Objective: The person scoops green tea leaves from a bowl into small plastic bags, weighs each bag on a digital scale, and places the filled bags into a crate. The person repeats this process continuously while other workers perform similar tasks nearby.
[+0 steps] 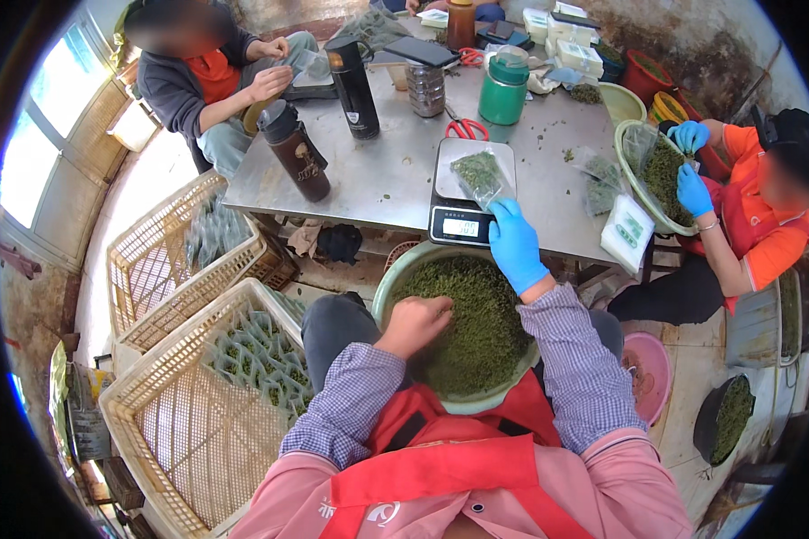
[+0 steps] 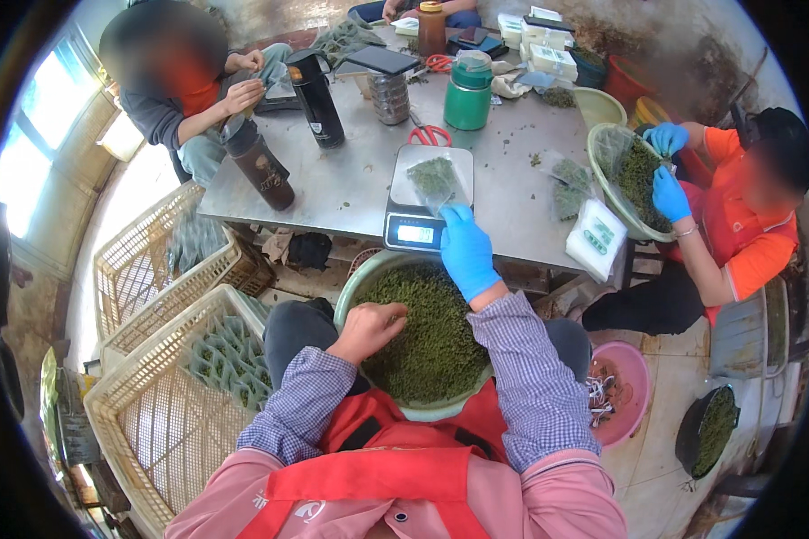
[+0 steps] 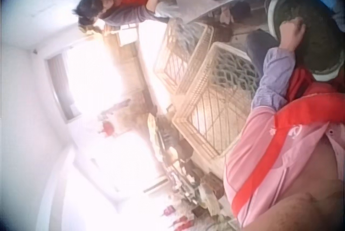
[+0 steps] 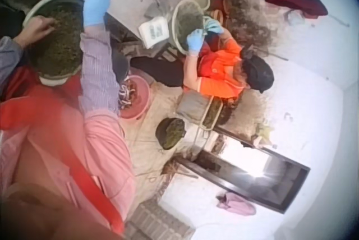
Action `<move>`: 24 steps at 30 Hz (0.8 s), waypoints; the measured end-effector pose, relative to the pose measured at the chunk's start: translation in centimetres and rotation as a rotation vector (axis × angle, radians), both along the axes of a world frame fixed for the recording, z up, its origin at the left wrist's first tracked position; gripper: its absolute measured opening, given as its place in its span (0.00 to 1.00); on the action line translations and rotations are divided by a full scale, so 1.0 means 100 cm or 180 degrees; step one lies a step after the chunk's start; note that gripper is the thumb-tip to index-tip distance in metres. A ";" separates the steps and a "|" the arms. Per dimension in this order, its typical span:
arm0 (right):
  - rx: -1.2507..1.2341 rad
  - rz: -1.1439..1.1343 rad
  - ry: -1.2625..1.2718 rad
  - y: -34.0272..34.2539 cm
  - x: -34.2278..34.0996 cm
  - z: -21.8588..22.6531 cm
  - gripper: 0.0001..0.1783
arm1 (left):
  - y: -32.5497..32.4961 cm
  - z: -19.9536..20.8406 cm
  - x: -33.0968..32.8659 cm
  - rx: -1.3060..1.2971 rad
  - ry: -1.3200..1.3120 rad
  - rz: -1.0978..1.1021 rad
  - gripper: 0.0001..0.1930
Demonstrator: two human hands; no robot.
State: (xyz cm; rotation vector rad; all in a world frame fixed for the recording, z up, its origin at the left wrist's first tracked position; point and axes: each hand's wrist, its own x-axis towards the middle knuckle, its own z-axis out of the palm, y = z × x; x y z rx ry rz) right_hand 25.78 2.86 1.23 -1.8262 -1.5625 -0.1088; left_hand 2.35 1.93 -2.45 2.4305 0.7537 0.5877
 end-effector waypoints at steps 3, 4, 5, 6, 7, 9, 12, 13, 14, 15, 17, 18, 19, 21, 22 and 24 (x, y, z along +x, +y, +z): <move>0.0318 0.0186 0.0383 -0.024 -0.001 -0.005 0.20 | -0.001 -0.001 0.002 0.0004 -0.0090 0.0028 0.09; 0.0293 0.0205 0.0548 -0.030 -0.002 -0.001 0.22 | 0.000 0.000 0.002 -0.0006 -0.0119 0.0026 0.09; -0.0173 0.0056 0.0516 -0.030 -0.003 0.010 0.24 | -0.001 0.001 0.002 -0.0014 -0.0139 0.0029 0.09; -0.0638 -0.0092 0.0481 -0.027 -0.004 0.022 0.26 | -0.001 0.001 0.001 -0.0018 -0.0135 0.0036 0.09; -0.1104 -0.0259 0.0450 -0.023 -0.002 0.031 0.29 | -0.002 0.003 0.001 -0.0023 -0.0129 0.0024 0.09; -0.1332 -0.0257 0.0225 -0.005 0.005 0.035 0.32 | -0.002 0.004 0.001 -0.0057 -0.0074 0.0019 0.09; -0.1343 -0.0320 -0.0012 0.018 0.013 0.028 0.31 | -0.001 0.003 0.000 -0.0081 0.0016 0.0072 0.08; -0.1229 -0.0305 -0.0033 0.020 0.016 0.022 0.28 | -0.001 0.002 0.001 -0.0083 0.0013 0.0098 0.08; -0.1116 -0.0291 -0.0054 0.021 0.019 0.017 0.25 | 0.000 0.002 0.001 -0.0086 0.0011 0.0123 0.08; -0.0952 -0.0263 0.0061 0.018 0.022 0.011 0.21 | 0.001 0.001 0.001 -0.0062 -0.0052 0.0113 0.08; -0.0648 -0.0195 0.0285 0.004 0.020 -0.003 0.14 | 0.000 -0.002 0.001 -0.0034 -0.0180 0.0106 0.08; -0.0620 -0.0226 0.0609 -0.003 0.017 -0.007 0.12 | 0.000 -0.003 0.001 -0.0045 -0.0173 0.0090 0.08; -0.0591 -0.0264 0.0937 -0.012 0.013 -0.006 0.10 | 0.000 -0.002 0.002 -0.0055 -0.0164 0.0067 0.08; -0.0518 -0.0307 0.1363 -0.021 0.009 -0.008 0.11 | -0.001 0.000 0.004 -0.0072 -0.0136 0.0039 0.08; -0.0471 -0.0384 0.1117 -0.022 0.006 -0.003 0.13 | -0.002 0.001 0.005 -0.0076 -0.0110 0.0016 0.08; -0.0381 -0.0500 0.0623 -0.015 -0.001 0.015 0.17 | -0.003 0.001 0.004 -0.0088 -0.0090 0.0019 0.08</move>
